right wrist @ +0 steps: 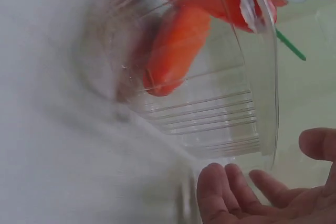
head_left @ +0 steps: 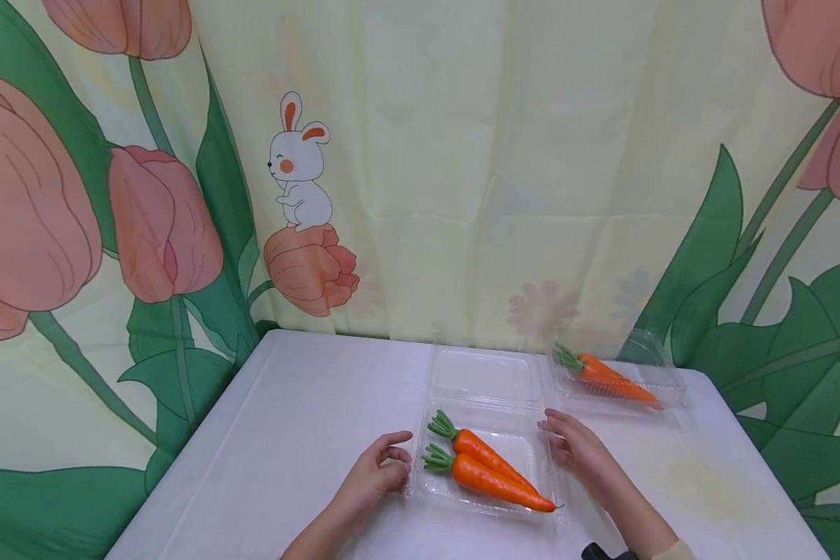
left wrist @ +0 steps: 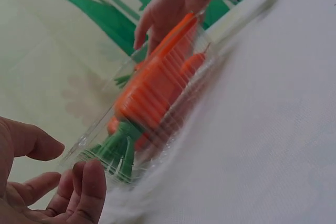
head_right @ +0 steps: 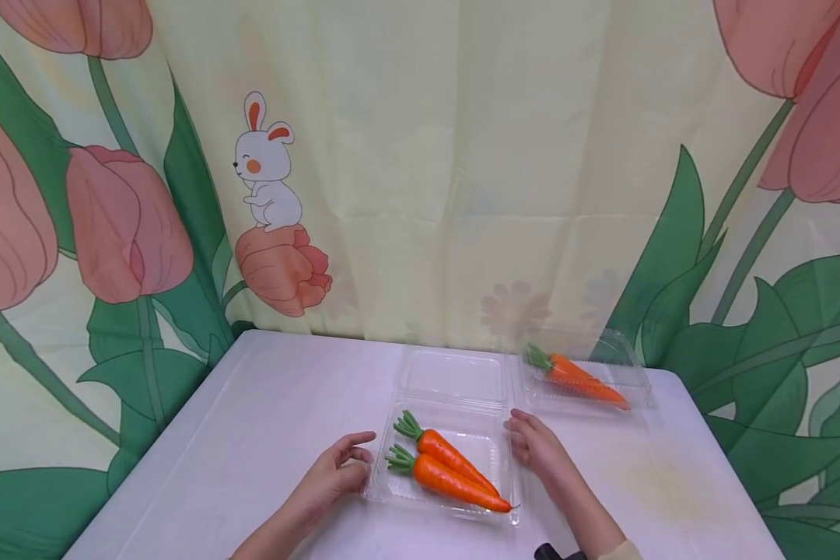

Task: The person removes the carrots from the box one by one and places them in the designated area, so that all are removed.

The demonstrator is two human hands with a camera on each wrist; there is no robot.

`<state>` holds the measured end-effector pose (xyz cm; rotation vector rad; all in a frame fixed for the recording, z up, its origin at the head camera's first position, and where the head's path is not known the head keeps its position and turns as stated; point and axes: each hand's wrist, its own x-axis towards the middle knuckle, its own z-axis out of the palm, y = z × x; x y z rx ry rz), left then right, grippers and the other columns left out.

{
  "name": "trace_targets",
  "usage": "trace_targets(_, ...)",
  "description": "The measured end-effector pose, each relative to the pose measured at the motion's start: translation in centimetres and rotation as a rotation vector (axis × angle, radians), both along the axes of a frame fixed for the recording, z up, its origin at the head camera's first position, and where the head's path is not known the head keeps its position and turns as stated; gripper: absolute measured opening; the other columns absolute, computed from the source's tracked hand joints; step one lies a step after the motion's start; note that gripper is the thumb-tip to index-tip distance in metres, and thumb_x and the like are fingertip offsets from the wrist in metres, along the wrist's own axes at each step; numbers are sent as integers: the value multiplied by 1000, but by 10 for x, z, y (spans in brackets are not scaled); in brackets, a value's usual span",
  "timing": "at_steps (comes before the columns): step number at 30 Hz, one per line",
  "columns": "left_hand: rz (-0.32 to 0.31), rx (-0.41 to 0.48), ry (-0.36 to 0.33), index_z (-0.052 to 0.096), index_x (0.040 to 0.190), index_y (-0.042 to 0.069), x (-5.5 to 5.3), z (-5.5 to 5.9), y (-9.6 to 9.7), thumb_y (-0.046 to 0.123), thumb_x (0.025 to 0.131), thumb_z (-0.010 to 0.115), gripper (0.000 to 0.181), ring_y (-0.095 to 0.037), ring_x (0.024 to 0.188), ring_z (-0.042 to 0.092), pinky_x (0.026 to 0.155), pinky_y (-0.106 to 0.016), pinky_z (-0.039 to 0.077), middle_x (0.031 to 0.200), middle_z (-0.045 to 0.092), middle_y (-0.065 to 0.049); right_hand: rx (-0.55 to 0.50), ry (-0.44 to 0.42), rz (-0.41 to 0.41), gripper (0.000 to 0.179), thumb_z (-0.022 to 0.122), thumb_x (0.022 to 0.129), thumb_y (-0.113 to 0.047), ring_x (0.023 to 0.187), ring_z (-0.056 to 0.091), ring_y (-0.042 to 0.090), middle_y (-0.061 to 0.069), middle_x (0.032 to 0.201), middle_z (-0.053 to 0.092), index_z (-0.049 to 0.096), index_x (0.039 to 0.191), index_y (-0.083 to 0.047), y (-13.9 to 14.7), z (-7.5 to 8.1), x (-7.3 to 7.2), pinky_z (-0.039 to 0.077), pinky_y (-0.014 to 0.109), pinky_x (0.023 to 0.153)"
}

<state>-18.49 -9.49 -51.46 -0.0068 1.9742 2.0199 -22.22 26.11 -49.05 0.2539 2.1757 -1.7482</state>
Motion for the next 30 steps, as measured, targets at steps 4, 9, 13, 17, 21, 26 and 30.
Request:
trace_targets(4,29,-150,102,52,142,-1,-3,4,2,5,89,66,55,-14,85,59,72,-25,55,109,56,-9,82,-27,-25,60,47,108,-38,121,58,34,29,150,48,41,153,1,2,1,11,57,36,92)
trace_targets(9,46,-442,349,65,127,7,-2,11,8,8,89,72,39,-19,99,54,82,-27,51,114,58,-8,115,-18,-47,53,57,105,-33,101,61,23,22,131,61,51,144,3,3,-1,24,60,36,82)
trace_targets(13,4,-597,487,71,118,13,0,17,19,9,88,75,31,-22,108,51,90,-36,49,116,58,-3,86,-30,-69,51,59,105,-28,91,59,22,15,117,63,51,143,4,3,-3,30,60,35,76)
trace_targets(17,-52,-710,568,73,113,17,1,22,33,10,87,79,28,-19,112,49,93,-37,52,115,56,4,63,-47,-90,50,59,105,-26,85,59,22,11,107,61,50,144,4,2,-4,32,60,33,72)
trace_targets(21,-131,-793,666,74,111,18,0,25,45,11,85,81,28,-16,110,51,89,-28,52,114,58,5,35,-59,-109,50,59,105,-25,82,59,22,7,99,59,49,144,4,1,-5,32,59,30,70)
trace_targets(26,-268,-862,778,73,113,20,0,27,56,12,83,83,33,-13,107,51,88,-23,50,118,60,5,14,-65,-123,49,60,104,-24,81,59,22,7,98,58,49,144,3,1,-5,33,60,30,70)
trace_targets(30,-277,-896,785,74,113,23,3,26,62,14,82,84,34,-12,104,50,84,-21,50,119,60,4,0,-69,-127,49,60,105,-23,80,59,22,7,99,59,49,145,3,0,-5,33,59,30,69)
